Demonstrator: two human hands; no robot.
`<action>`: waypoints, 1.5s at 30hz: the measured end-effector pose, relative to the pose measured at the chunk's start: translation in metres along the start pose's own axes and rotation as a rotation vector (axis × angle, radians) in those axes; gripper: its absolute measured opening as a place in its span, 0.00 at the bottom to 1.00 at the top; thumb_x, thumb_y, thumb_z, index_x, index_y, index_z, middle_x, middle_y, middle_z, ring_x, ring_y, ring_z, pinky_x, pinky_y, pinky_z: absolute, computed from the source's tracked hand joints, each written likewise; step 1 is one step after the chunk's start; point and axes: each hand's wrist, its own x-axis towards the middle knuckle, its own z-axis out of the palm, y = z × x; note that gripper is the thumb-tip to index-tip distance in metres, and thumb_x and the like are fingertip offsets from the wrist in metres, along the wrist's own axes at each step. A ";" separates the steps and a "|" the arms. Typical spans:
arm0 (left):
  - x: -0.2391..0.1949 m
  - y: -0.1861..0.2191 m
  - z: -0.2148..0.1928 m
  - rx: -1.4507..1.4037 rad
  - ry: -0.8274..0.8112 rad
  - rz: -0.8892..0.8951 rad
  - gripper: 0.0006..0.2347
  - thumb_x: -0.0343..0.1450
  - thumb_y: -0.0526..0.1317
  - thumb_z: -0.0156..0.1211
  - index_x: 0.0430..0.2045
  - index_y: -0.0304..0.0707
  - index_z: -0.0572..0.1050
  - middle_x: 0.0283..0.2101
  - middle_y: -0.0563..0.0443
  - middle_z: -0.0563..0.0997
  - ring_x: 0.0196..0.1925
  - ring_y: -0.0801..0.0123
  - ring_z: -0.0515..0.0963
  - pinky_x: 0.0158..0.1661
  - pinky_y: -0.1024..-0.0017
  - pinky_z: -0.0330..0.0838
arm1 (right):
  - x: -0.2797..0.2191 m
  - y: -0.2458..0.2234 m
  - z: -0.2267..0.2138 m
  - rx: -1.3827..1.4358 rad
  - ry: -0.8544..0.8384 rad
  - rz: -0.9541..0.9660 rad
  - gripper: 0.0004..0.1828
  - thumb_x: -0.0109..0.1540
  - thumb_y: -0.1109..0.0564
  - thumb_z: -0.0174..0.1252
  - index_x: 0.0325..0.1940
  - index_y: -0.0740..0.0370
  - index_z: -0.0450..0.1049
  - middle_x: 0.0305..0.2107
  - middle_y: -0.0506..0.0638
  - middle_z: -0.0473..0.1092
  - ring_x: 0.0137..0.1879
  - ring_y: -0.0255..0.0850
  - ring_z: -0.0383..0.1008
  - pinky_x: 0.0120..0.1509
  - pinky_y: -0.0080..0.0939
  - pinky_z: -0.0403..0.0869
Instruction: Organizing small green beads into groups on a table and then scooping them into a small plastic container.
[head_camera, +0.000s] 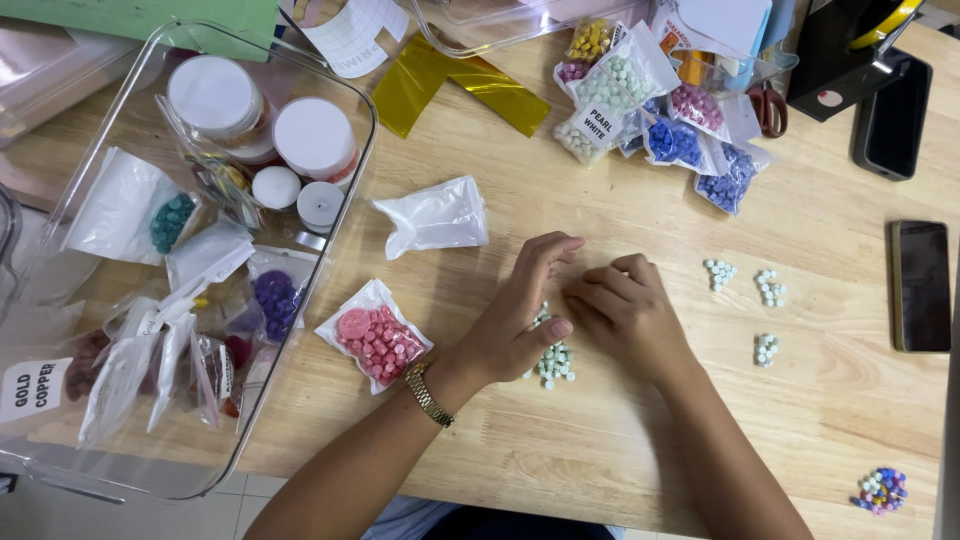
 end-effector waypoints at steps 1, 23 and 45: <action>-0.001 0.000 0.001 -0.001 0.001 -0.001 0.37 0.72 0.67 0.43 0.69 0.39 0.51 0.65 0.42 0.54 0.70 0.52 0.58 0.67 0.45 0.52 | -0.004 0.002 -0.003 0.000 -0.001 0.000 0.06 0.60 0.55 0.67 0.41 0.53 0.82 0.36 0.46 0.76 0.45 0.47 0.69 0.49 0.41 0.68; -0.002 0.001 0.003 -0.017 0.019 -0.027 0.39 0.71 0.70 0.40 0.69 0.39 0.51 0.65 0.41 0.54 0.70 0.51 0.59 0.67 0.45 0.54 | -0.006 -0.021 -0.013 0.054 -0.121 0.008 0.07 0.60 0.51 0.66 0.41 0.51 0.81 0.42 0.42 0.74 0.50 0.46 0.64 0.51 0.42 0.63; -0.003 -0.001 0.003 -0.001 0.022 -0.042 0.39 0.71 0.70 0.39 0.67 0.38 0.52 0.64 0.39 0.55 0.69 0.50 0.60 0.67 0.46 0.56 | -0.029 -0.032 -0.029 0.160 -0.077 0.050 0.10 0.59 0.44 0.64 0.40 0.46 0.79 0.42 0.43 0.73 0.50 0.47 0.66 0.56 0.46 0.62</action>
